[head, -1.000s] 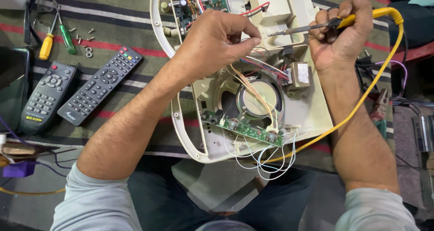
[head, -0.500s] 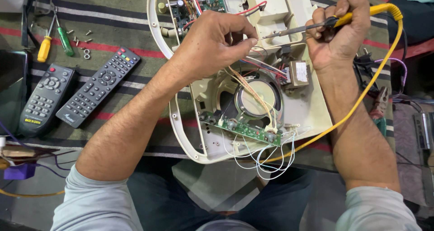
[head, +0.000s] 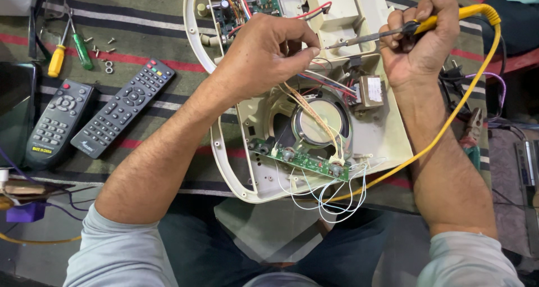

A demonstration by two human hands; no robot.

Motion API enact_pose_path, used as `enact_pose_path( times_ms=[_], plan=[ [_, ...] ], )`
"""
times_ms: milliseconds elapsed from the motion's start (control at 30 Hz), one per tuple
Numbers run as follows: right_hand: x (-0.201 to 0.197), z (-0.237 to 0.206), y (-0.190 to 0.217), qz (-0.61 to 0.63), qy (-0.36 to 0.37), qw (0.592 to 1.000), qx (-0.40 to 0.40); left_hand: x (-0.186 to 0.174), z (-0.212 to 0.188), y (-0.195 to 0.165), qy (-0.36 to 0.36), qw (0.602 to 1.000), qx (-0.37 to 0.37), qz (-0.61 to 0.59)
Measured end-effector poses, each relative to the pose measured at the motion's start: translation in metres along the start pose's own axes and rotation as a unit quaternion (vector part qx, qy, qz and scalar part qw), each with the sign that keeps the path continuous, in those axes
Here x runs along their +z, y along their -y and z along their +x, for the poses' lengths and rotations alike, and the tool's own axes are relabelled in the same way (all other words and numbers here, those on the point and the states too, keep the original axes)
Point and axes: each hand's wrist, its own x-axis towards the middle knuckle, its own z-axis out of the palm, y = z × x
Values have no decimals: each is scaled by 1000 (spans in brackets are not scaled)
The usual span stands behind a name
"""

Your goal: The person uses a soldering iron to attach wires to a circuit board inside a disassembled electronic device. They hold the wires and board with one hand while applying solder with the other, working on multiple connection points within the device housing.

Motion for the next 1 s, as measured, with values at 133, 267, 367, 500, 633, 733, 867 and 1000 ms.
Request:
enact_pose_path(
  times_ms=[133,267,367,500,633,733,867,1000],
  plan=[
    [1,0,0,-6,2,1000,-2,0,0,1,2,1000,1,-2],
    [3,-2,0,-10,1,1000,-6,0,-1,1,2,1000,2,-2],
    [5,-3,1,-9,-3,1000,-5,0,0,0,2,1000,3,4],
    [6,-3,0,-11,1,1000,-10,-2,-1,-2,5,1000,1,2],
    [6,-4,1,-9,3,1000,-10,-2,-1,-3,-2,1000,0,17],
    [6,-4,1,-11,-1,1000,-10,-2,0,-3,-2,1000,-1,22],
    [6,-3,0,-8,-3,1000,-7,-3,0,-3,2,1000,-5,21],
    [5,-4,1,-7,-1,1000,-6,-2,0,-3,1,1000,-4,23]
  ],
)
